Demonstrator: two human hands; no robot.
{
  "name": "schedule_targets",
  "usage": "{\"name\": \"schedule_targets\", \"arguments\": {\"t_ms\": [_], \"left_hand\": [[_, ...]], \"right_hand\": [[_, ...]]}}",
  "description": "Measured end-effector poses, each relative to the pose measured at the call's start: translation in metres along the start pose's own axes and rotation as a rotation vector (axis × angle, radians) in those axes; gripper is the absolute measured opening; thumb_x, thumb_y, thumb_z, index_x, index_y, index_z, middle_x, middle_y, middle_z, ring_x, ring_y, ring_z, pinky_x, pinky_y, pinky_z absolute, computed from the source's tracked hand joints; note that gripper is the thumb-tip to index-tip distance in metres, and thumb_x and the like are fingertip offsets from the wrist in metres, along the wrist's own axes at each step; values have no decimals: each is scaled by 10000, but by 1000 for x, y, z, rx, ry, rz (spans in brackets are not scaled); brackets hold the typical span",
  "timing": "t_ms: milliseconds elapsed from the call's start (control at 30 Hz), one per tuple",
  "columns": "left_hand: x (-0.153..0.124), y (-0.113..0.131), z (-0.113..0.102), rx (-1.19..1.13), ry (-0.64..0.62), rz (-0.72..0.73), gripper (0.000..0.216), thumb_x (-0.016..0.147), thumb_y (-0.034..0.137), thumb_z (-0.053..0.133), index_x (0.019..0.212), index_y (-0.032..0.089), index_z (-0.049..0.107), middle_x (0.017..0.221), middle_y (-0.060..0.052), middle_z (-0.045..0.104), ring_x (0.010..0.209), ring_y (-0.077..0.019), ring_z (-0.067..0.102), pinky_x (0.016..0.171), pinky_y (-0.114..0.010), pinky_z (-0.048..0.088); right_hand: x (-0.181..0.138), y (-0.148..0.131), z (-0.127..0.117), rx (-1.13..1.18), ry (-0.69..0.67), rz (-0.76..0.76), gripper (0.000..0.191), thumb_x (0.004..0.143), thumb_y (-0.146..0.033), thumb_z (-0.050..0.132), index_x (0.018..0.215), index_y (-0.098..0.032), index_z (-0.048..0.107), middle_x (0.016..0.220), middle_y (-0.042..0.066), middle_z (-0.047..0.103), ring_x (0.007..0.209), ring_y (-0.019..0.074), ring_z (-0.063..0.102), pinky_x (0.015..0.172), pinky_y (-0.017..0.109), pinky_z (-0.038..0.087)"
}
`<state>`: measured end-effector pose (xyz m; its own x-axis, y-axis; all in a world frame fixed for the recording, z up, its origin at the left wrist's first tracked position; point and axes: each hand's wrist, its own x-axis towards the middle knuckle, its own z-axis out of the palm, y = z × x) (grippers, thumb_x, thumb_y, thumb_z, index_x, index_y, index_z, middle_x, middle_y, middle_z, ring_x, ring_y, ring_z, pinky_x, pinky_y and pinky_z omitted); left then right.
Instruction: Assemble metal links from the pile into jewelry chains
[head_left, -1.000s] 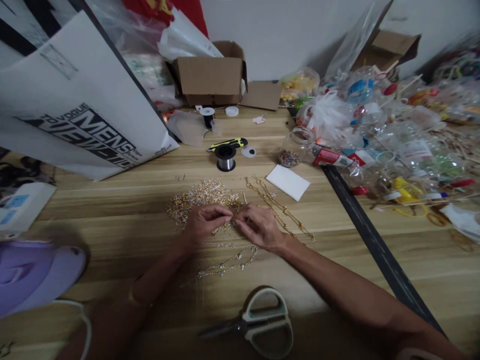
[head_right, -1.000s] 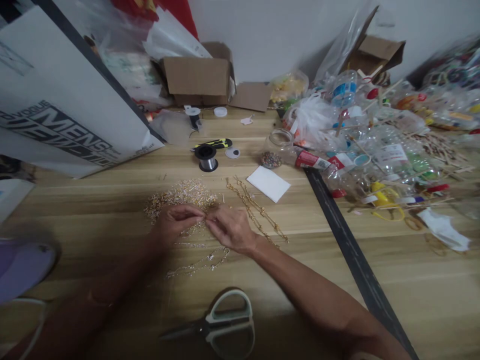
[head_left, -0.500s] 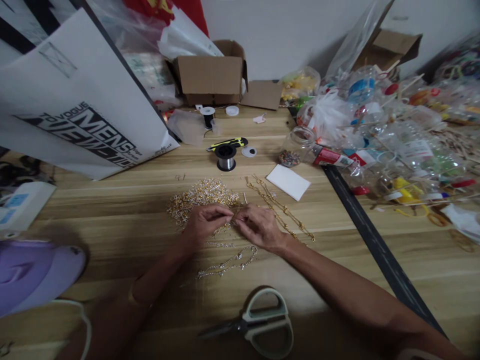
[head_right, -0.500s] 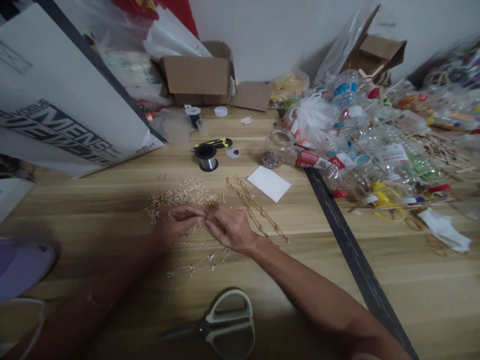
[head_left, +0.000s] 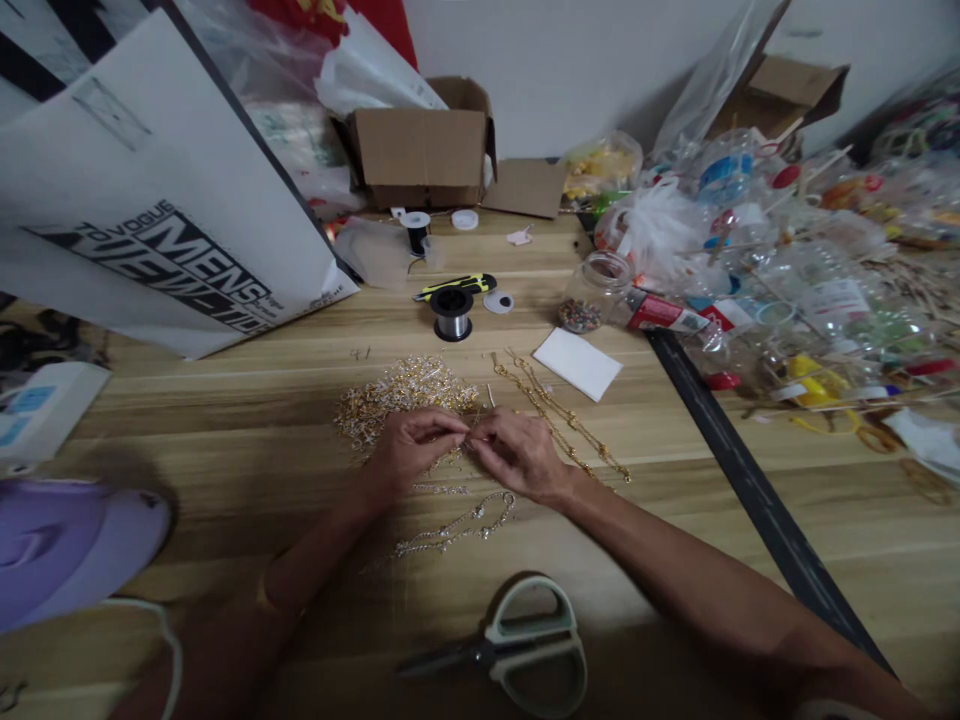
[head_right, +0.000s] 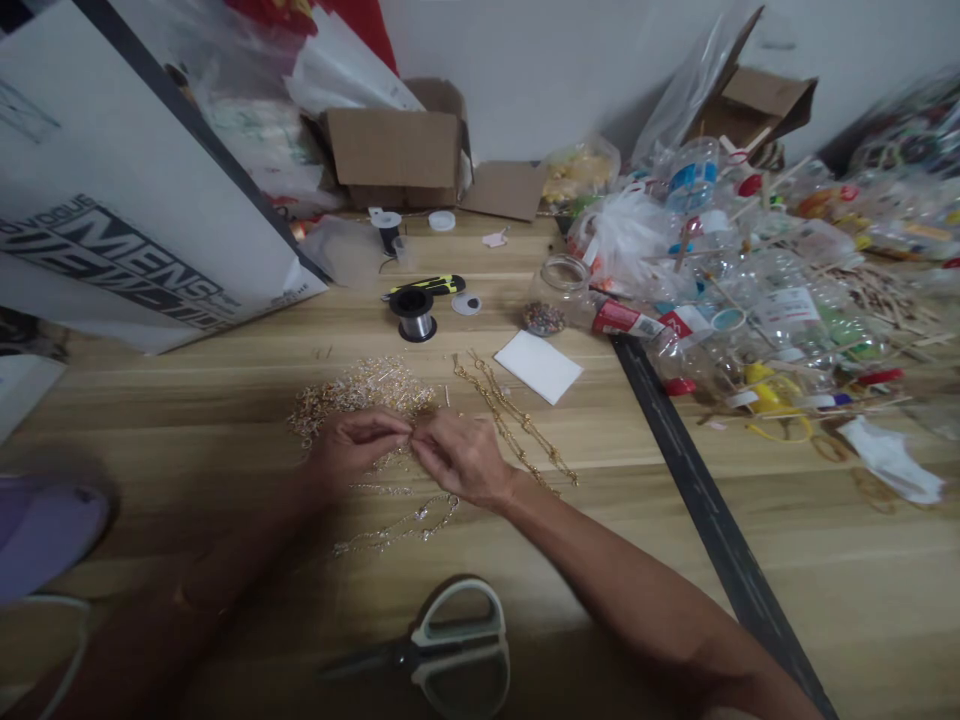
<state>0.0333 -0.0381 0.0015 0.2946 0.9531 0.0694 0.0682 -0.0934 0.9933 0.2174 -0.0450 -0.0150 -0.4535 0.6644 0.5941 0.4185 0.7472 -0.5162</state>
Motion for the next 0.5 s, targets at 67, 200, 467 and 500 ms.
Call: {"name": "schedule_targets", "arguments": {"t_ms": [67,200,467,500], "left_hand": [[0,-1,0,14,-5,9,39,687,160,699,721,147,711,750,-39,687,720,-135,638,699,-233,503],[0,-2,0,30,1,5,44,696,165,694,736,150,706,768,-39,686,731,-135,640,705,-232,506],[-1,1,0,36,6,9,59,689,196,702,717,144,704,760,-51,689,732,-147,644,714,-251,522],[-1,1,0,36,2,9,55,690,191,700,719,144,704,768,-51,691,735,-147,645,717,-249,521]], "right_hand": [[0,0,0,4,-5,6,54,873,-179,492,845,-187,538,713,20,589,625,116,523,561,232,384],[1,-1,-1,13,-2,5,44,871,-169,502,855,-188,538,735,24,600,641,117,543,574,231,395],[1,-2,-1,15,-5,10,61,875,-180,492,850,-182,548,725,26,608,633,117,543,568,230,392],[1,-2,-1,17,-5,10,62,875,-180,492,849,-181,549,726,26,608,632,116,541,568,228,392]]}}
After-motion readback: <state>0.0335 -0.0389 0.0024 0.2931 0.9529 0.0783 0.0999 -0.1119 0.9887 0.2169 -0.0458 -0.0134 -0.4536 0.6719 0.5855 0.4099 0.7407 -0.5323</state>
